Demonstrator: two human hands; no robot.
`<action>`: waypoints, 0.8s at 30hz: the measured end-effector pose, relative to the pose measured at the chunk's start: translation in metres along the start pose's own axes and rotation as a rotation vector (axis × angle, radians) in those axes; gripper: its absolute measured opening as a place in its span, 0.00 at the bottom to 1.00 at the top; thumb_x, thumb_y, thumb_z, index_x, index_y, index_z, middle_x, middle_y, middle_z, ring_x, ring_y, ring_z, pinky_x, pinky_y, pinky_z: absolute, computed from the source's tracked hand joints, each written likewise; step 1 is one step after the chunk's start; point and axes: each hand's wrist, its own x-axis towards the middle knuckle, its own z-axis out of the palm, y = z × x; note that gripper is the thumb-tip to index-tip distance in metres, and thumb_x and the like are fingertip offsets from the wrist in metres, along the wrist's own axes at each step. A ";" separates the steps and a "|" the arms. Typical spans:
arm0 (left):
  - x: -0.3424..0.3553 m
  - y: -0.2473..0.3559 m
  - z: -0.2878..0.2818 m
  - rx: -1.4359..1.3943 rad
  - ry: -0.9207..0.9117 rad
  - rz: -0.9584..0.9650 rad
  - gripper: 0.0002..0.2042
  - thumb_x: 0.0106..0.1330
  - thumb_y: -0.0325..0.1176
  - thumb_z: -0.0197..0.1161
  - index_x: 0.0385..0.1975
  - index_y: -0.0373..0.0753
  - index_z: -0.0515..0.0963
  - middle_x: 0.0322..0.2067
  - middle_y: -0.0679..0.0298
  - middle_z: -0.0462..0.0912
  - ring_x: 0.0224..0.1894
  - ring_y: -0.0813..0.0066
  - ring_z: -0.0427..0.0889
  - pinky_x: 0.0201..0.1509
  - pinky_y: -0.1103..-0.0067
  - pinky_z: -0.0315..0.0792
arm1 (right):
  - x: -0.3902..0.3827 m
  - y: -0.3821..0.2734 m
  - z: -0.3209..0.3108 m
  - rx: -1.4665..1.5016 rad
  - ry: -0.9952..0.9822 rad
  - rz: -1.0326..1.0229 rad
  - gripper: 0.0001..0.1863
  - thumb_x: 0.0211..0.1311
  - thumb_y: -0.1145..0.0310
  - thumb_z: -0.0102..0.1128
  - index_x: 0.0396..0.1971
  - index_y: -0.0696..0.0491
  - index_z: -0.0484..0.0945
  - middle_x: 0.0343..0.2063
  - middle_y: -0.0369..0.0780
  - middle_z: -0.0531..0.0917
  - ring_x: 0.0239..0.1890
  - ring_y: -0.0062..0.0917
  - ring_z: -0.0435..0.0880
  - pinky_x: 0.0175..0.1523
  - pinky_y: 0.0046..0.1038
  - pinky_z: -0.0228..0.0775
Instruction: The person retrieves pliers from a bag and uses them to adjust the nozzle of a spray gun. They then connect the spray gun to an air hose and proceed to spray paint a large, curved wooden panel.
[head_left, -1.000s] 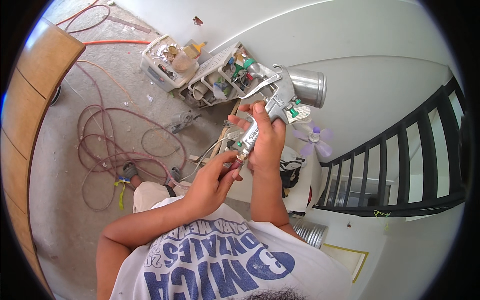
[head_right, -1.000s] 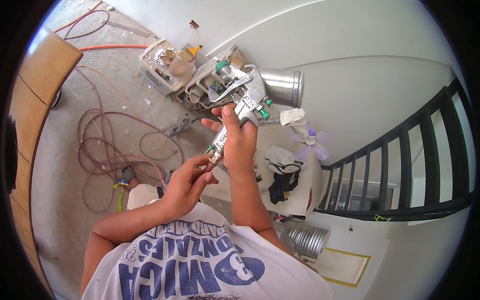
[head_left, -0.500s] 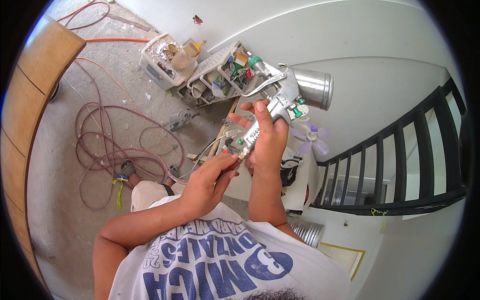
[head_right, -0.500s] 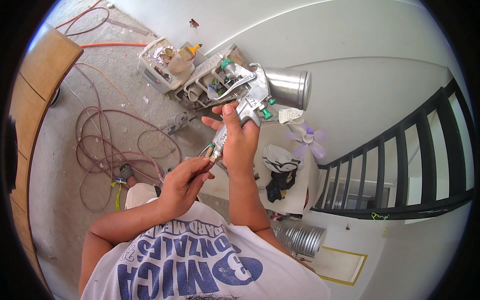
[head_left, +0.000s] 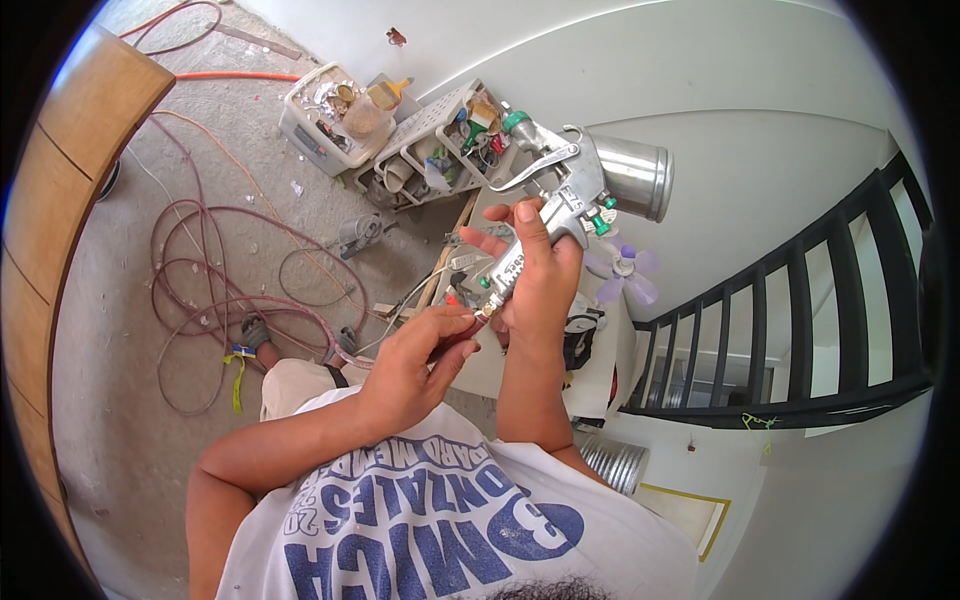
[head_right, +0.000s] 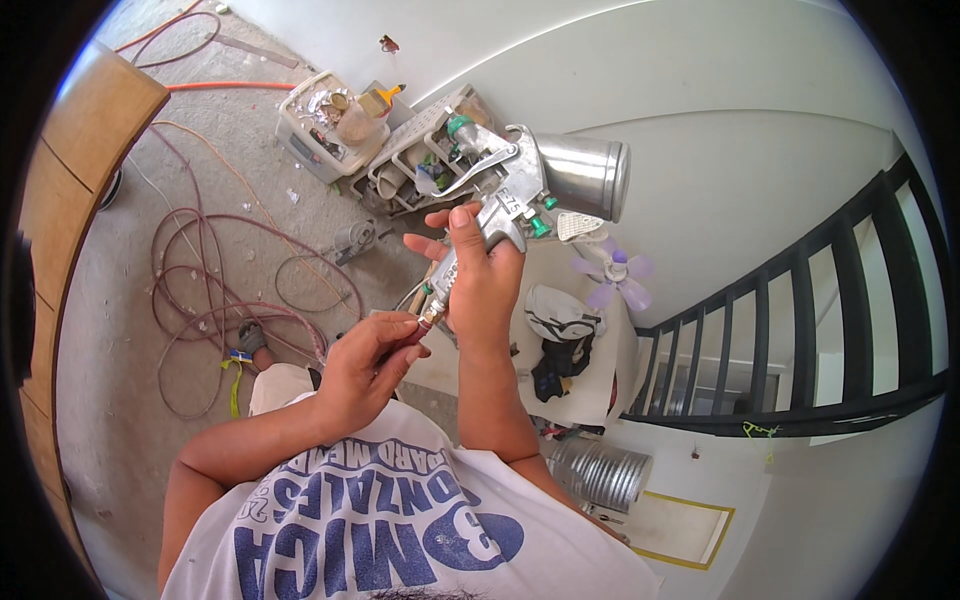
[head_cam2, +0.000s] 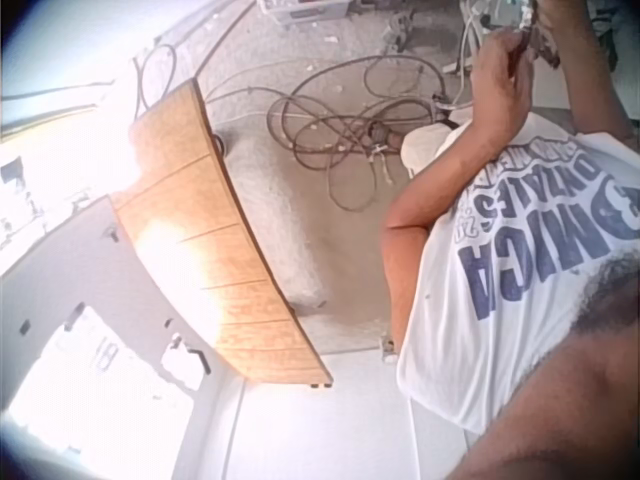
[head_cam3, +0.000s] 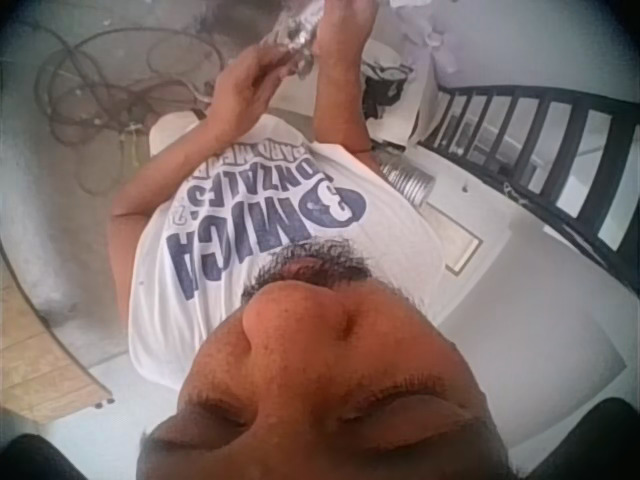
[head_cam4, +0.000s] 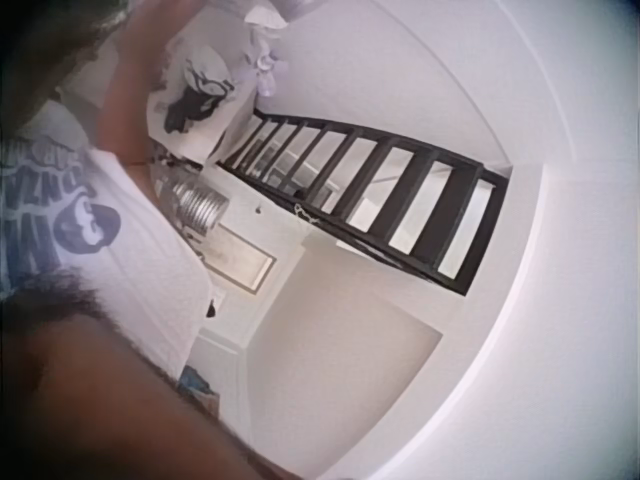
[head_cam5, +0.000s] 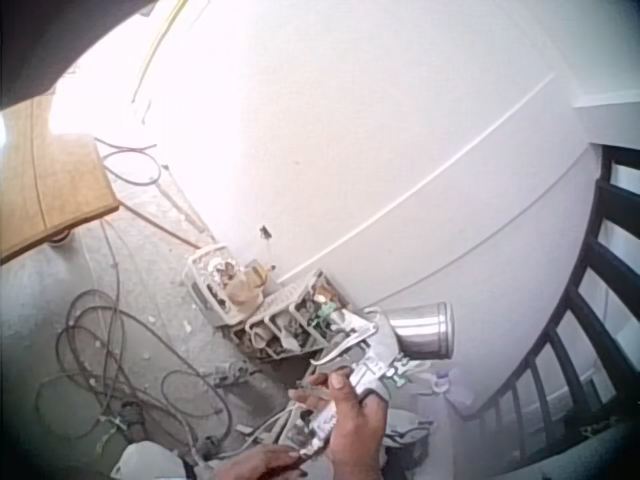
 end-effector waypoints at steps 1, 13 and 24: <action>-0.002 -0.001 0.001 -0.098 -0.006 -0.057 0.13 0.69 0.18 0.59 0.52 0.29 0.71 0.49 0.53 0.78 0.47 0.67 0.85 0.52 0.75 0.80 | -0.001 0.000 0.000 -0.002 -0.003 -0.017 0.11 0.69 0.69 0.60 0.41 0.61 0.72 0.36 0.41 0.76 0.42 0.28 0.81 0.39 0.38 0.88; 0.010 0.015 0.004 -0.383 -0.045 -0.441 0.09 0.77 0.32 0.53 0.49 0.32 0.72 0.42 0.61 0.82 0.43 0.75 0.85 0.48 0.81 0.79 | -0.018 -0.003 -0.003 -0.017 0.017 -0.044 0.12 0.70 0.68 0.59 0.42 0.62 0.72 0.36 0.40 0.76 0.40 0.27 0.82 0.36 0.35 0.88; 0.015 0.020 0.010 -0.021 -0.074 -0.314 0.08 0.80 0.31 0.46 0.39 0.32 0.66 0.26 0.63 0.77 0.28 0.75 0.86 0.31 0.80 0.79 | -0.024 -0.005 -0.007 -0.043 -0.029 0.081 0.11 0.69 0.66 0.61 0.38 0.57 0.71 0.23 0.40 0.76 0.19 0.22 0.77 0.19 0.22 0.68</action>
